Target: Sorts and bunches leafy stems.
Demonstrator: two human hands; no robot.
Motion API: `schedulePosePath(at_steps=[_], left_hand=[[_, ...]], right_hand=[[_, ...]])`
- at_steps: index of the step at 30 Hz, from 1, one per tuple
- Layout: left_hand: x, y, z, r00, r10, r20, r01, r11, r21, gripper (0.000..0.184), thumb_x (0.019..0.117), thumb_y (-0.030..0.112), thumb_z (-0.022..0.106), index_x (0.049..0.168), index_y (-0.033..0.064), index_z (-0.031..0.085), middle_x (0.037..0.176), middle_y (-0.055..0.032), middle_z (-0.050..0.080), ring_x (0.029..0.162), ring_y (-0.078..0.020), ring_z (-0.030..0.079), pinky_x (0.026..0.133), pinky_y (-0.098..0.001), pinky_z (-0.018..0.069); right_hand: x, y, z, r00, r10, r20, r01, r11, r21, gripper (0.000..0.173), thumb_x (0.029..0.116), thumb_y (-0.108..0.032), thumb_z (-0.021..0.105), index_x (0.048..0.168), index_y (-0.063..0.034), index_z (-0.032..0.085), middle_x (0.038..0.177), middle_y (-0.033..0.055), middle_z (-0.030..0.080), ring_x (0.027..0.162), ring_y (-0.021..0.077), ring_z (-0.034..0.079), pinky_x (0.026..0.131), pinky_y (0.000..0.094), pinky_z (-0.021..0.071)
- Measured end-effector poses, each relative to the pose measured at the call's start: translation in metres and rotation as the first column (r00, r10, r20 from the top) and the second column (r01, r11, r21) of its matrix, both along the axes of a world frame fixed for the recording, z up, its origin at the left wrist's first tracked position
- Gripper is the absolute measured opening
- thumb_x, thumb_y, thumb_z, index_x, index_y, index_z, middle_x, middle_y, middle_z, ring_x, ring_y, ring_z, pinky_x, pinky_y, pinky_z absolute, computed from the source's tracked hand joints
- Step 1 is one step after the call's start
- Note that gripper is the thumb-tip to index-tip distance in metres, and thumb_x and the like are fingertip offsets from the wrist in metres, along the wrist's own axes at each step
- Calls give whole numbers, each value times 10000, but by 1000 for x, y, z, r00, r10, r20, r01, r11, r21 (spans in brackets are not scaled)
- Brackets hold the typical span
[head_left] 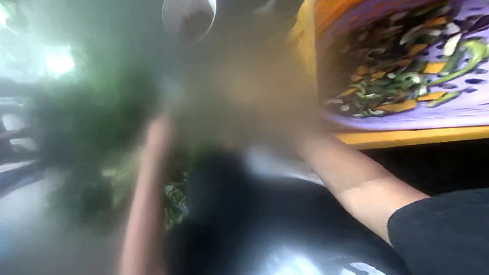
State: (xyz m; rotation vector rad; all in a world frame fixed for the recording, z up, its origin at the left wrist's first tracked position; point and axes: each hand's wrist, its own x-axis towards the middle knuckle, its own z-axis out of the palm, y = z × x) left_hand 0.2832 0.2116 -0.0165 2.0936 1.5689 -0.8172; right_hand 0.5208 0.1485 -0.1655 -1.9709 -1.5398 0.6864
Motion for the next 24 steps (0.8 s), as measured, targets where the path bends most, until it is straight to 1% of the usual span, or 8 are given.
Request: schedulePosePath(at_steps=[2,3,4,7,13,18,20,24], left_hand=[[-8,3,-21,991,-1,135,3,1000,-15,724,902,185,750,1518,276,381,1071,-246,704,934,-468,698,785,-680,548],[-12,4,-32,970,33,240,-27,999,-30,708,911,139,736,1523,248,396,1130,-245,696,986,-453,696,835,-668,546],[-18,1,-42,942,66,328,-56,998,-43,702,918,89,713,1536,206,402,1176,-264,683,1032,-462,686,872,-674,535],[-30,-17,-57,849,219,481,-193,976,-105,674,915,96,724,1509,247,445,1243,-203,681,1022,-394,700,833,-627,570],[-45,-31,-67,635,570,521,-410,821,-398,743,869,224,740,1515,362,401,1196,-57,695,887,-188,697,710,-407,595],[-39,-39,-75,634,580,512,-296,793,-532,714,875,225,756,1502,323,431,1214,-34,698,944,-172,700,751,-390,602],[-39,-39,-76,637,551,538,-260,811,-524,670,852,253,779,1452,313,487,1182,-24,711,923,-175,709,725,-391,610],[-51,-38,-72,495,605,624,-384,796,-468,554,875,163,722,1401,240,565,1147,-22,710,904,-137,696,740,-357,607]], right_hand=[[-10,-18,4,960,-242,-140,248,969,25,629,877,-249,745,1448,-72,549,1365,212,609,1246,362,601,1029,531,507],[-11,-24,26,933,-287,-217,261,955,-143,504,951,-205,686,1404,-16,569,1327,215,633,1208,342,629,1028,485,514],[1,-23,58,873,-281,-398,67,878,-473,496,1043,-160,589,1501,-26,452,1478,186,534,1346,310,536,1132,470,420],[-31,-42,-7,778,-314,-544,172,940,-296,328,975,-158,643,1277,-34,660,1216,158,692,1102,267,685,970,477,562],[-52,-33,-28,656,-347,-671,292,936,-199,313,978,-196,662,1262,-63,659,1200,112,688,967,194,715,818,396,627],[-61,-13,-16,188,-388,-902,128,921,-369,483,1002,-219,652,1432,-35,534,1353,138,627,1220,213,619,1024,420,539],[-63,-6,-30,215,-343,-914,106,939,-327,499,1002,-259,667,1413,-9,533,1345,146,627,1228,199,614,1047,395,527],[-49,-12,-25,283,-344,-895,80,939,-335,328,974,-181,686,1209,39,624,1094,162,694,974,210,688,867,397,596]])
